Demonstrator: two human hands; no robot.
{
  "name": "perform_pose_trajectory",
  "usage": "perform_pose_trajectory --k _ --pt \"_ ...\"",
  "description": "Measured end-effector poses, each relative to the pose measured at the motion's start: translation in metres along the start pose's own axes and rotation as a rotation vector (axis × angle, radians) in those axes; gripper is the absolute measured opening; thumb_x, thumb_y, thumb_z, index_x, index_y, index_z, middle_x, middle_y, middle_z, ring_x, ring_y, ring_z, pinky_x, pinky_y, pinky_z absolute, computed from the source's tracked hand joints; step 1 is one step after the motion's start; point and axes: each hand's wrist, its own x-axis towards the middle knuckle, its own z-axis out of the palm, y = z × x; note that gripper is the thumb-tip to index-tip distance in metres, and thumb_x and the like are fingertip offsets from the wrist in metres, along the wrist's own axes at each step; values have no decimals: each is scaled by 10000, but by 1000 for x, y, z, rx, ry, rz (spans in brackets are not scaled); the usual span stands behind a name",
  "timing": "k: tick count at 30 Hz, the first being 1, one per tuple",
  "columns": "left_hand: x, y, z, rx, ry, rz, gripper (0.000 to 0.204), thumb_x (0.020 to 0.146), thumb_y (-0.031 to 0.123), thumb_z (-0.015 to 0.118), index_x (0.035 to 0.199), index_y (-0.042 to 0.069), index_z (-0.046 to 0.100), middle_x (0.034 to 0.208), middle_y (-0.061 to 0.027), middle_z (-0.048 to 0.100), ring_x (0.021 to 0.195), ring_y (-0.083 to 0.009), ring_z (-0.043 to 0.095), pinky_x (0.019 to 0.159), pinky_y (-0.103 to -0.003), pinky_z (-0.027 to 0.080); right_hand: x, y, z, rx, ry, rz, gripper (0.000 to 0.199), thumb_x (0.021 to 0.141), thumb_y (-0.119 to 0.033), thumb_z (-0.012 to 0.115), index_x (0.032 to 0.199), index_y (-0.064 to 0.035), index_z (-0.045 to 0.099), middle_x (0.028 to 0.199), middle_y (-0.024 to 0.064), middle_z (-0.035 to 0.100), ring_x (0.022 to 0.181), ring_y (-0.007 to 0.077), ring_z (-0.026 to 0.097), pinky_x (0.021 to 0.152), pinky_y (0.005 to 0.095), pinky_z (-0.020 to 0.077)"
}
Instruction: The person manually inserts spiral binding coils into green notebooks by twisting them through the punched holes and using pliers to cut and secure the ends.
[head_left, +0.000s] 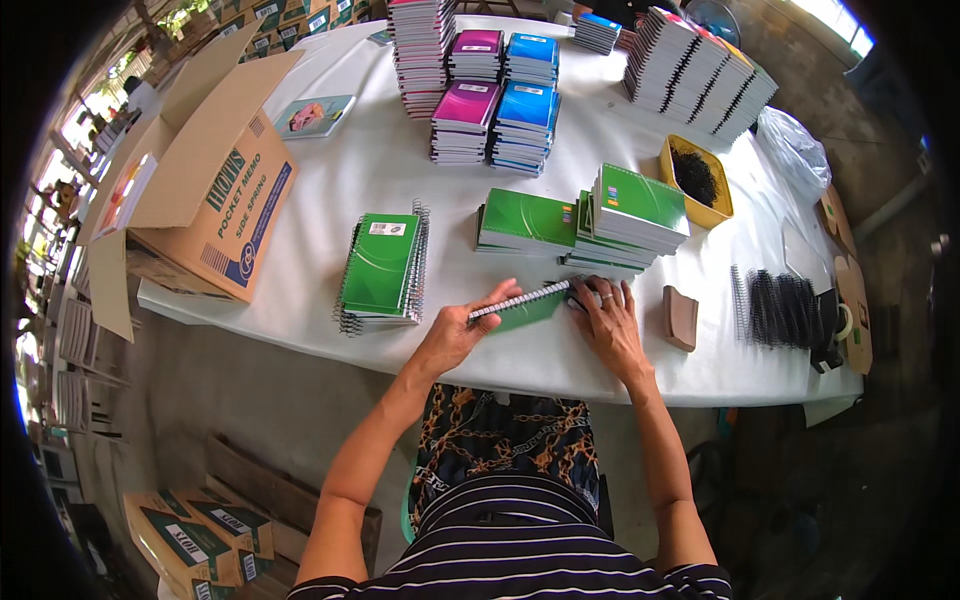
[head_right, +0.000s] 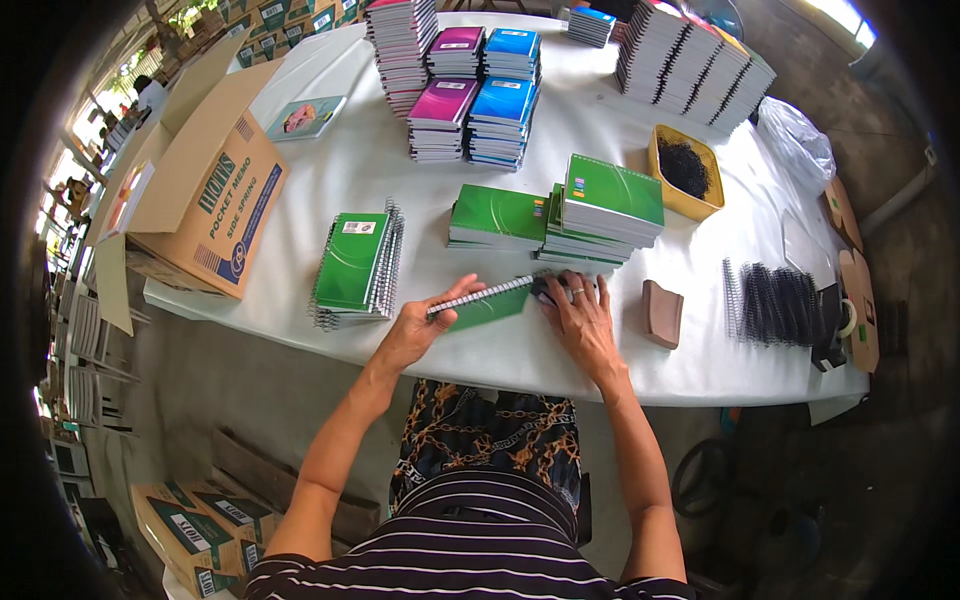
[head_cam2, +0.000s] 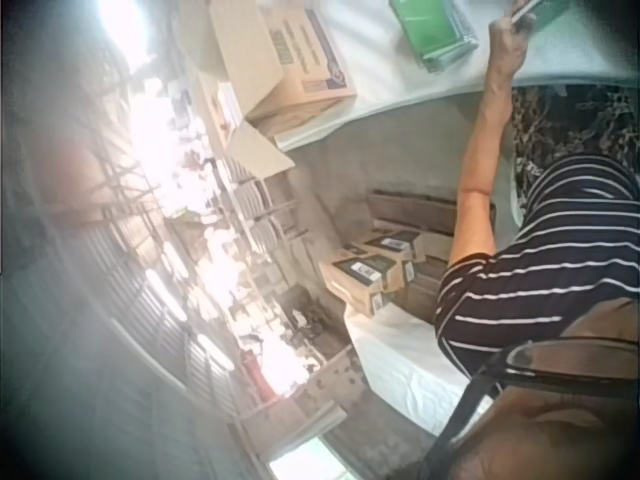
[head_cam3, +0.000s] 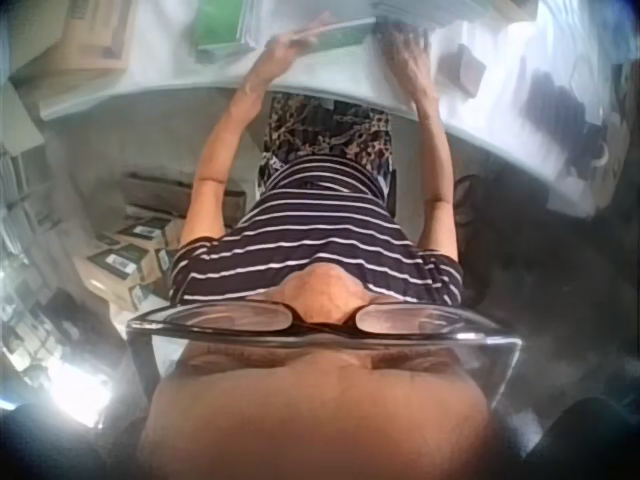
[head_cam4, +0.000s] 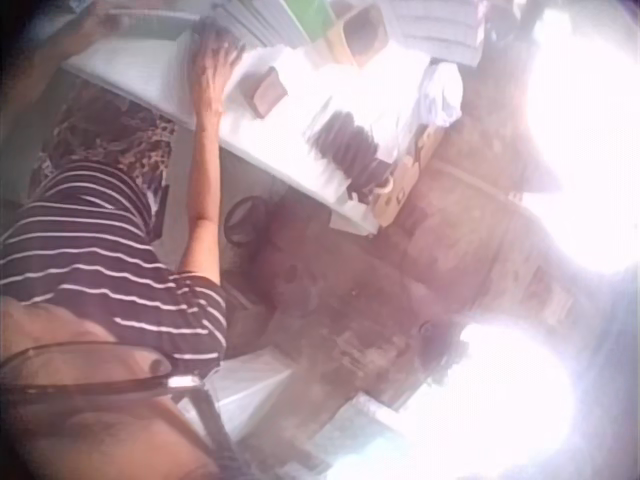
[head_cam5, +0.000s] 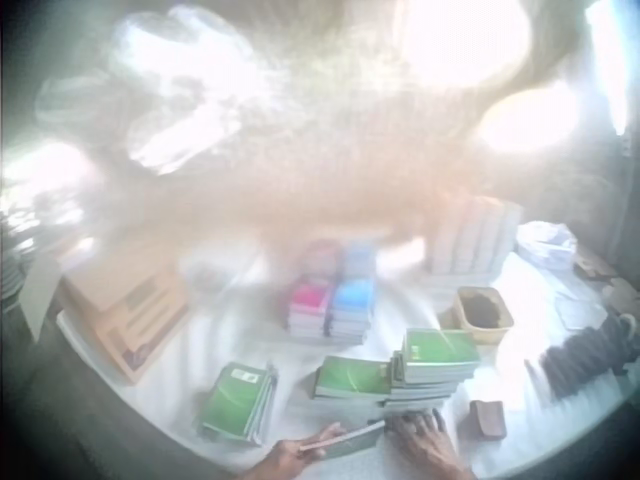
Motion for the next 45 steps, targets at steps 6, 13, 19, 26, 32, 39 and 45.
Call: perform_pose_trajectory --k 6,13,19,26,32,39,45 --pt "-3 17 15 702 382 141 598 937 302 598 1471 123 399 1324 -101 601 1206 -334 569 1013 -436 457 -8 -56 -44 442 73 242 418 844 -134 687 1245 -67 586 1088 186 549 955 319 554 859 428 441" --pt "0 24 29 1014 509 237 632 892 155 643 1469 89 396 1337 -97 586 1270 -332 523 1052 -483 398 5 -109 -70 475 152 -70 475 808 -113 712 1270 -84 604 1087 128 546 913 284 558 816 406 444" --pt "-3 35 30 1026 521 244 717 796 13 656 1465 76 408 1362 -91 581 1293 -330 507 1080 -490 366 12 -109 -71 479 87 -123 344 884 -128 659 1215 -48 616 970 102 591 790 219 595 683 341 483" --pt "-12 63 17 1223 545 343 720 780 35 685 1455 84 438 1364 -86 583 1322 -297 492 1072 -512 372 35 -82 -94 1215 -468 84 268 1002 -171 511 1141 30 622 887 94 605 755 141 604 660 290 486" --pt "-25 76 -69 1463 446 158 744 814 282 702 1490 187 405 1476 -36 479 1423 -317 344 1133 -549 265 21 -22 -52 322 -161 12 231 906 -137 653 1111 -31 655 1000 114 601 898 263 598 804 344 493" --pt "-43 75 -85 1232 157 -54 820 774 475 691 1496 231 387 1574 -36 319 1464 -393 193 1159 -566 197 89 -54 -27 333 125 -84 345 846 -151 702 1159 -25 628 1195 128 574 1161 312 531 971 437 445" --pt "-29 59 -30 708 226 209 804 794 282 765 1487 114 392 1587 -82 296 1488 -308 191 1187 -461 192 102 -36 20 -2 221 -249 400 810 -52 638 1201 21 603 1266 148 567 1191 285 528 1008 439 430"
